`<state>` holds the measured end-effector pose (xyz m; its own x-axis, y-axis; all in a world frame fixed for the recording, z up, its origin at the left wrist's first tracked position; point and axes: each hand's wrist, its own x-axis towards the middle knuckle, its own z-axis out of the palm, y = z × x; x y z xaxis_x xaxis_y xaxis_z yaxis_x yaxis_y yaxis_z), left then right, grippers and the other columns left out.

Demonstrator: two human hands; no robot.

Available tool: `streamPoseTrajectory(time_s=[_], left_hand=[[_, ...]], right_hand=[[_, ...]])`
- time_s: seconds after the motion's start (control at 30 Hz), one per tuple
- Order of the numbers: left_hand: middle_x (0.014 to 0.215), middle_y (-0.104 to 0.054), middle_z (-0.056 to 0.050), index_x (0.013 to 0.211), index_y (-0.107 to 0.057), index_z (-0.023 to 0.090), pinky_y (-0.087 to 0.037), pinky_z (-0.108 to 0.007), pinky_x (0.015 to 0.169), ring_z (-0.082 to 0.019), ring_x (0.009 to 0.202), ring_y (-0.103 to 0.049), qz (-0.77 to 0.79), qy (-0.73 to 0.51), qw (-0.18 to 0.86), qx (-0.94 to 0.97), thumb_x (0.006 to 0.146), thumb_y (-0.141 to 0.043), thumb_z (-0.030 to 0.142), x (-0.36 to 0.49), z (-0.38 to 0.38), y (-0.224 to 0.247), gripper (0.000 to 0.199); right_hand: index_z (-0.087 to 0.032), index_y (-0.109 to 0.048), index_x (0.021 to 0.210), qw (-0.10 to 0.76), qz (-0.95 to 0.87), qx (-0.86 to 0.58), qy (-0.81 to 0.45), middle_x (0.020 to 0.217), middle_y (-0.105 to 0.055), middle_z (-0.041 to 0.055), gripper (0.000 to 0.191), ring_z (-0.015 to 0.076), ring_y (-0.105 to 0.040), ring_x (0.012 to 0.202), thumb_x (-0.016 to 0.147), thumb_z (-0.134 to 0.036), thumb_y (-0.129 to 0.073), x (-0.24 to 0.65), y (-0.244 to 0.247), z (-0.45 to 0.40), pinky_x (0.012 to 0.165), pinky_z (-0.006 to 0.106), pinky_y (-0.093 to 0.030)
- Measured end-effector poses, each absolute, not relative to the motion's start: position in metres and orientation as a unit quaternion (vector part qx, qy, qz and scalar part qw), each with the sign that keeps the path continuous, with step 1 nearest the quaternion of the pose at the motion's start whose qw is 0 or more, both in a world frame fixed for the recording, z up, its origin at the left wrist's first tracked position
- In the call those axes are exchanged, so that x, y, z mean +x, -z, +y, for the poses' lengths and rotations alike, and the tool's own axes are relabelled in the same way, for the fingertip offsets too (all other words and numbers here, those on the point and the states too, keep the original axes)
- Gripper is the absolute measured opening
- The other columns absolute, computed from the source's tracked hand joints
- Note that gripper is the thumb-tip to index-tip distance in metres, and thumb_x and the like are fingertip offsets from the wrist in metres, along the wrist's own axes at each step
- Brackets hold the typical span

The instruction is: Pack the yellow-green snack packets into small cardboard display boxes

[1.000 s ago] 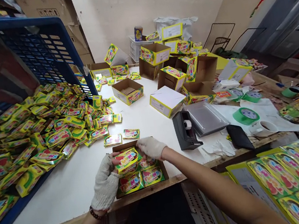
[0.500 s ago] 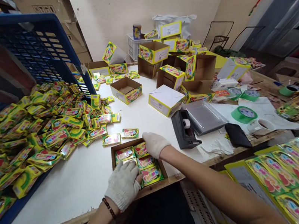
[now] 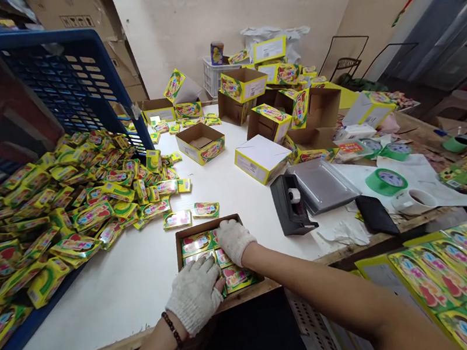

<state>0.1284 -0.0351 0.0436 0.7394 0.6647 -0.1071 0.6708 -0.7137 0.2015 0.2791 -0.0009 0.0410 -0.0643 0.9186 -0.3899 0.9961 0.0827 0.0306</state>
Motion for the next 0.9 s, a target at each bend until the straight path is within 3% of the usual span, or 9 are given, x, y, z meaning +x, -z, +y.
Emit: streamPoseTrajectory(time_s=[0.23, 0.33, 0.43, 0.53, 0.63, 0.73, 0.8, 0.9], left_hand=[[0.097, -0.069, -0.01, 0.09, -0.068, 0.017, -0.05, -0.046, 0.088, -0.029, 0.099, -0.063, 0.361, -0.032, 0.127, 0.923, 0.088, -0.053, 0.027, 0.125, -0.038, -0.035, 0.018], [0.097, -0.066, -0.007, 0.089, -0.064, 0.02, -0.051, -0.034, 0.083, -0.021, 0.092, -0.062, 0.344, -0.137, 0.177, 0.912, 0.09, -0.048, 0.024, 0.107, -0.014, -0.039, 0.017], [0.098, -0.062, -0.005, 0.094, -0.06, 0.021, -0.049, -0.028, 0.084, -0.016, 0.093, -0.059, 0.41, -0.197, 0.176, 0.873, 0.088, -0.038, 0.012, 0.085, 0.038, -0.045, 0.025], [0.093, -0.061, -0.004, 0.091, -0.06, 0.02, -0.047, -0.028, 0.082, -0.016, 0.09, -0.058, 0.482, -0.113, 0.145, 0.856, 0.08, -0.037, 0.002, 0.075, 0.094, -0.043, 0.031], [0.096, -0.061, -0.003, 0.088, -0.062, 0.022, -0.046, -0.027, 0.081, -0.017, 0.091, -0.058, 0.472, -0.054, 0.143, 0.868, 0.075, -0.046, 0.001, 0.084, 0.125, -0.031, 0.029], [0.107, -0.059, -0.007, 0.099, -0.062, 0.024, -0.044, -0.033, 0.087, -0.021, 0.102, -0.056, 0.485, -0.016, 0.126, 0.865, 0.078, -0.05, 0.005, 0.096, 0.13, -0.019, 0.031], [0.112, -0.058, -0.012, 0.106, -0.06, 0.022, -0.043, -0.039, 0.088, -0.027, 0.106, -0.055, 0.518, 0.005, 0.11, 0.848, 0.081, -0.05, 0.011, 0.096, 0.126, -0.015, 0.029], [0.11, -0.058, -0.015, 0.104, -0.058, 0.018, -0.043, -0.041, 0.085, -0.031, 0.104, -0.056, 0.568, 0.032, 0.103, 0.816, 0.078, -0.056, 0.022, 0.079, 0.117, -0.015, 0.026]], right_hand=[[-0.008, -0.058, 0.125, 0.178, 0.696, 0.674, 0.171, 0.13, -0.052, 0.027, 0.043, 0.0351, -0.057, 0.115, 0.081, -0.006, -0.056, 0.263, -0.042, -0.015, 0.086, 0.044, -0.051], [-0.017, -0.067, 0.112, 0.152, 0.724, 0.642, 0.201, 0.115, -0.066, 0.0142, 0.033, 0.0257, -0.065, 0.101, 0.079, -0.014, -0.063, 0.282, -0.061, -0.001, 0.083, 0.032, -0.051], [-0.021, -0.066, 0.115, 0.099, 0.737, 0.644, 0.178, 0.113, -0.069, 0.0078, 0.032, 0.0191, -0.064, 0.104, 0.094, -0.019, -0.042, 0.306, -0.081, 0.031, 0.087, 0.026, -0.046], [-0.016, -0.061, 0.123, 0.078, 0.731, 0.662, 0.145, 0.124, -0.065, 0.0117, 0.038, 0.02, -0.06, 0.114, 0.095, -0.016, -0.037, 0.314, -0.084, 0.073, 0.092, 0.027, -0.043], [-0.015, -0.065, 0.117, 0.103, 0.732, 0.656, 0.151, 0.121, -0.067, 0.0145, 0.033, 0.0238, -0.063, 0.108, 0.086, -0.023, -0.057, 0.301, -0.068, 0.109, 0.085, 0.028, -0.047], [-0.016, -0.064, 0.117, 0.123, 0.74, 0.641, 0.162, 0.12, -0.066, 0.0155, 0.05, 0.0269, -0.065, 0.103, 0.07, -0.03, -0.075, 0.281, -0.051, 0.13, 0.079, 0.03, -0.048], [-0.016, -0.063, 0.116, 0.126, 0.745, 0.634, 0.165, 0.118, -0.066, 0.0156, 0.052, 0.0269, -0.065, 0.101, 0.067, -0.028, -0.077, 0.275, -0.049, 0.134, 0.077, 0.03, -0.048], [-0.013, -0.06, 0.117, 0.106, 0.747, 0.64, 0.149, 0.119, -0.064, 0.0174, 0.044, 0.027, -0.063, 0.101, 0.076, -0.028, -0.066, 0.286, -0.067, 0.124, 0.079, 0.032, -0.046]])
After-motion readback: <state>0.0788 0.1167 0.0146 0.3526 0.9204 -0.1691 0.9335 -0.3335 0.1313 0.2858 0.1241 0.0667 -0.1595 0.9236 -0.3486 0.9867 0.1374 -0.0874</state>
